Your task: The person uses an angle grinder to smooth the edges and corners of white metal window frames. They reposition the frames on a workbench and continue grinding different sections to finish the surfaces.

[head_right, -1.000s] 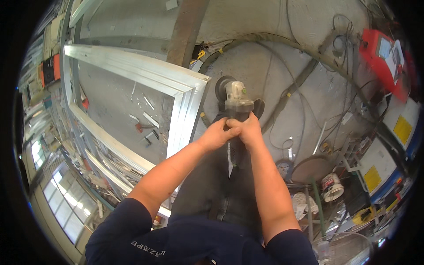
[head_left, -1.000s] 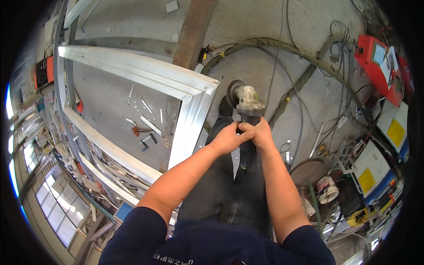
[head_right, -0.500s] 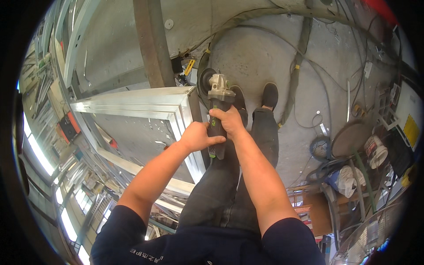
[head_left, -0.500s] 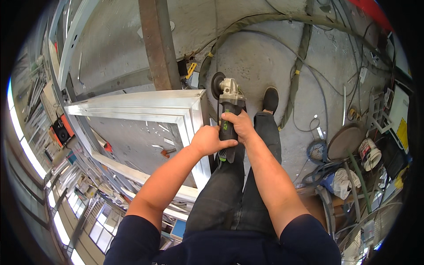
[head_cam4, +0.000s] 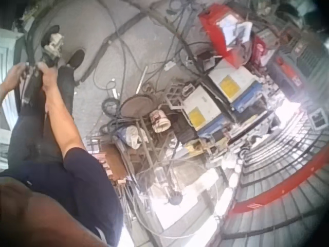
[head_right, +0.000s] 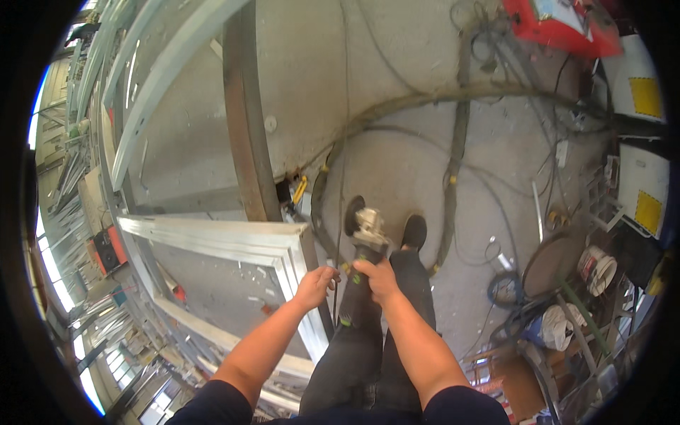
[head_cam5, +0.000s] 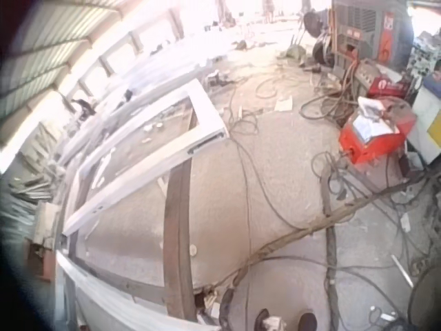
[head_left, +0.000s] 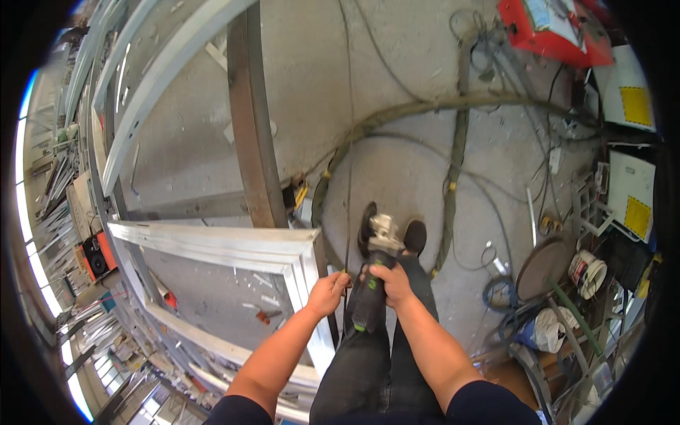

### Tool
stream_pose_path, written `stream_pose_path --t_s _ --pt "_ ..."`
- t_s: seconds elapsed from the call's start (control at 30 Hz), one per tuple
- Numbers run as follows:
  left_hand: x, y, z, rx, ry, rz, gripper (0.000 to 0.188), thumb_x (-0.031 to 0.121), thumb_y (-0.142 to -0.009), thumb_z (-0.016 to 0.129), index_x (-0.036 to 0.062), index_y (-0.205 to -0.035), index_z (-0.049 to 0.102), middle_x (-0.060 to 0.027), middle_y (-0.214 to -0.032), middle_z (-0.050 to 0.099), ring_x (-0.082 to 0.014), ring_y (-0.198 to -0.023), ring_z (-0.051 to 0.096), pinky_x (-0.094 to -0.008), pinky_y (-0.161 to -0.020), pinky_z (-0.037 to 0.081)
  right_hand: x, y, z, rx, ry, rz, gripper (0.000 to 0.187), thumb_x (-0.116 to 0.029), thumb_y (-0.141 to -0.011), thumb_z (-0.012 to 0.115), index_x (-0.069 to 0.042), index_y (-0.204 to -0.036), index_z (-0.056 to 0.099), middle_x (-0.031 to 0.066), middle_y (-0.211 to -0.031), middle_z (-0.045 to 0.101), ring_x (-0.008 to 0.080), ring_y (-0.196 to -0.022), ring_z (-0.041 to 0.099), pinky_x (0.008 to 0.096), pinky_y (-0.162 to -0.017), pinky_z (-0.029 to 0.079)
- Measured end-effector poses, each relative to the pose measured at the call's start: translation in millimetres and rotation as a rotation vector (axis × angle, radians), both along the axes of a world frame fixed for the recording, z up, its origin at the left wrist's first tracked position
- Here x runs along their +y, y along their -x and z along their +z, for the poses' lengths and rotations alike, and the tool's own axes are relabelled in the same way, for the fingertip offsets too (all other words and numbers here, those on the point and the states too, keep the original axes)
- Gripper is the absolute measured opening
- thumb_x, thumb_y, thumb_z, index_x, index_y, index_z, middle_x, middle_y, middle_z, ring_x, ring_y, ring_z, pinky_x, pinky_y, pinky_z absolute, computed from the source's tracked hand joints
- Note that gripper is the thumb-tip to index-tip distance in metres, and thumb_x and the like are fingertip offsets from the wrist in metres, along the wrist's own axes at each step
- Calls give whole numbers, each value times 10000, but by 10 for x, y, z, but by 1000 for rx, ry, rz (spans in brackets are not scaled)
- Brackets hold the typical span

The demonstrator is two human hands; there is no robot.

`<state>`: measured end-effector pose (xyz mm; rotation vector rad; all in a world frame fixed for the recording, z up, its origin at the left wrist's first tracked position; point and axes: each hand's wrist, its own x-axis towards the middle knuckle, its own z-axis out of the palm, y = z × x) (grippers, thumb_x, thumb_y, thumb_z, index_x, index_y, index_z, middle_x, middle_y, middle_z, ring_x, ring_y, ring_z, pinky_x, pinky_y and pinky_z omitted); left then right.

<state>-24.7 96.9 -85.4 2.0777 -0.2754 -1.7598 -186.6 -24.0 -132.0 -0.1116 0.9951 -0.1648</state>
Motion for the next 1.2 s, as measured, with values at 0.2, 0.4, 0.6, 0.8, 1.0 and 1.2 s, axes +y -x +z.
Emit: stream_pose_path --t_s 0.2,0.4,0.6,0.8,1.0,1.2 --pt "-850 731 -385 -325 -97 -257 960 515 -828 757 -81 -1474 373 -283 -1509 390 -429 -1408 394 -469 -1163 351 -726 844 708 -49 22 -128 517 -248 -840 732 -41 -1283 562 143 -1021 687 309 -906 703 452 -822 595" --pt "-1581 386 -695 -959 46 -808 808 107 -809 642 54 -1553 332 -193 -1617 272 -407 -1499 244 -532 -1230 191 -911 1961 1233 -139 6 -282 609 -325 -809 741 -97 -1337 540 157 -1031 666 339 -901 672 524 -866 541" --pt "-1615 11 -551 -612 -234 -417 646 56 -850 587 48 -1477 435 -238 -1342 606 -393 -1215 615 -482 -1013 504 -925 2821 1591 -215 43 -405 645 -291 -754 789 -77 -1306 534 161 -997 657 356 -905 672 525 -842 548" --pt "-527 1330 286 -97 336 -1427 189 168 -877 592 131 -996 733 -145 -962 739 -353 -921 731 -508 -767 586 -833 2988 1352 -26 50 -360 617 -314 -793 742 -67 -1312 516 150 -965 658 344 -833 681 508 -795 572" --pt "-226 1850 860 147 935 -1494 164 274 -814 609 171 -900 704 -18 -1013 669 -218 -1071 586 -386 -936 451 -869 2483 1202 -85 -7 -417 575 -242 -800 725 -37 -1303 534 181 -995 675 366 -868 685 513 -815 578" --pt "-256 1008 477 -612 475 -1218 551 139 -871 558 -23 -1397 533 -172 -1527 454 -363 -1466 369 -545 -1220 243 -1014 1719 1135 -5 112 -233 504 -209 -812 732 -9 -1243 564 165 -947 678 320 -844 691 450 -778 589"
